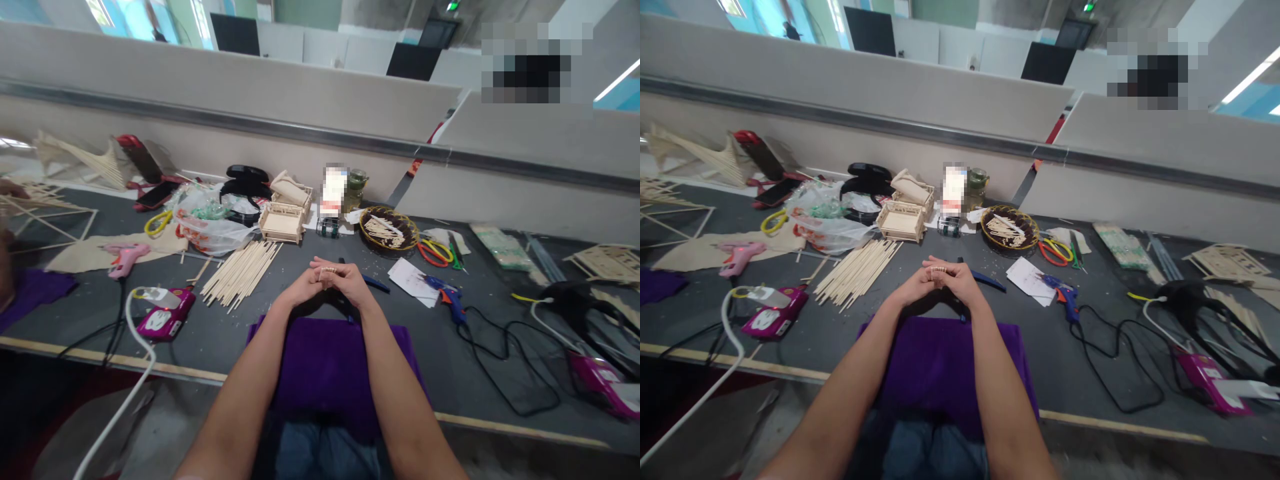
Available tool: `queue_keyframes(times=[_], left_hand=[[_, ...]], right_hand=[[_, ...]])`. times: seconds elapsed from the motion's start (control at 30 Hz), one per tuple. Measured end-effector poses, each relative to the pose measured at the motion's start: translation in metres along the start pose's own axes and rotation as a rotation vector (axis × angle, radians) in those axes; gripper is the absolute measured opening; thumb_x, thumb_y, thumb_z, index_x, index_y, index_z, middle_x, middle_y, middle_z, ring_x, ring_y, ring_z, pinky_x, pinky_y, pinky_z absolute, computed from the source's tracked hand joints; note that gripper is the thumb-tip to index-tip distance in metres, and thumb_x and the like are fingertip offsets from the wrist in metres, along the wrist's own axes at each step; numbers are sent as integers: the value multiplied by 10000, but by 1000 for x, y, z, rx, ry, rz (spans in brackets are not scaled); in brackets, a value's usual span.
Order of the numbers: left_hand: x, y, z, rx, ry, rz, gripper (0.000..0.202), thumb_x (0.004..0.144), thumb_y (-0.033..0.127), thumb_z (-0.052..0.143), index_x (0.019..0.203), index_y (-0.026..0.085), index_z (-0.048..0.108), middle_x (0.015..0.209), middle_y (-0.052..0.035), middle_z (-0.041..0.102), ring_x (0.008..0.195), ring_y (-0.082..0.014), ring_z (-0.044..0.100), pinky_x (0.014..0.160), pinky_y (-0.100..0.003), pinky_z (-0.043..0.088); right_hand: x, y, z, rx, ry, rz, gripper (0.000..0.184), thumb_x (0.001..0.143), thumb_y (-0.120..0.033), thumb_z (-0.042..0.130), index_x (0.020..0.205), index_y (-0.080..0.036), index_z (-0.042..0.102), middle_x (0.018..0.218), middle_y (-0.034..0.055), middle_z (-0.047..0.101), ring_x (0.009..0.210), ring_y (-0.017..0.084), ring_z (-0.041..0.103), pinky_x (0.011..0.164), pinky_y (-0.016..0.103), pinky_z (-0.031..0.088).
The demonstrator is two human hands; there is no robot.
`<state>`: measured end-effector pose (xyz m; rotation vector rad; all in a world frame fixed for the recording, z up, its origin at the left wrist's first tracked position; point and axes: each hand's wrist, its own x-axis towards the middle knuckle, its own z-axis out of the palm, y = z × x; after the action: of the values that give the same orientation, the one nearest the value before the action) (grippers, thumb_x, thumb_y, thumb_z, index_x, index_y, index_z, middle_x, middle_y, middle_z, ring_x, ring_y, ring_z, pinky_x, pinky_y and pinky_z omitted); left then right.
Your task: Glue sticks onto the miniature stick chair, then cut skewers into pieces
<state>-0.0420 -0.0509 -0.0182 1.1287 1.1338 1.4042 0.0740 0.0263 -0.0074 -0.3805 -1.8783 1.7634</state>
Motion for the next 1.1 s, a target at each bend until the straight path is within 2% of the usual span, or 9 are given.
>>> queue_keyframes(times=[0.23, 0.4, 0.53, 0.63, 0.73, 0.93, 1.1], left_hand=[[1, -13, -6, 0, 50, -16, 352, 600, 431, 810, 759, 139, 695, 707, -29, 665, 681, -143, 564, 692, -254, 444], [2, -24, -14, 88, 39, -28, 321, 611, 428, 795, 636, 126, 689, 621, -16, 639, 613, -123, 537, 659, -251, 425], [2, -25, -15, 95, 26, -48, 345, 622, 451, 786, 707, 121, 732, 658, -33, 669, 626, -134, 553, 655, -257, 421], [2, -23, -12, 57, 55, -52, 396, 610, 499, 786, 696, 119, 717, 631, -23, 639, 599, -118, 520, 614, -238, 385], [2, -21, -10, 24, 107, -65, 454, 584, 554, 782, 651, 119, 671, 553, 15, 555, 526, -83, 417, 537, -215, 295], [2, -23, -7, -29, 136, -84, 522, 567, 615, 765, 621, 125, 594, 519, 44, 477, 500, -63, 349, 516, -212, 248], [2, -21, -6, -33, 113, -52, 515, 594, 612, 759, 678, 117, 643, 564, 18, 542, 527, -77, 413, 542, -213, 293]], right_hand=[[1, 2, 0, -6, 18, 8, 283, 715, -507, 742, 850, -261, 782, 1112, 65, 729, 1251, 286, 558, 1083, 478, 385], [2, 1, 0, 19, 32, 17, 298, 718, -509, 739, 856, -248, 778, 1109, 77, 730, 1243, 287, 566, 1078, 479, 389], [4, 5, 1, 59, 67, 17, 281, 716, -486, 744, 838, -235, 774, 1087, 79, 739, 1215, 282, 589, 1055, 458, 420], [5, 10, 2, 92, 126, 69, 303, 694, -488, 749, 847, -227, 767, 1100, 78, 736, 1159, 288, 625, 957, 435, 504], [6, 14, 2, 124, 197, 137, 346, 685, -496, 741, 884, -215, 762, 1136, 88, 721, 1075, 292, 664, 793, 388, 574], [7, 15, 6, 128, 257, 181, 390, 681, -502, 724, 938, -211, 764, 1124, 83, 726, 937, 267, 692, 655, 333, 581], [6, 13, 5, 58, 273, 155, 372, 707, -473, 704, 952, -199, 761, 980, 68, 760, 772, 213, 681, 617, 309, 553]])
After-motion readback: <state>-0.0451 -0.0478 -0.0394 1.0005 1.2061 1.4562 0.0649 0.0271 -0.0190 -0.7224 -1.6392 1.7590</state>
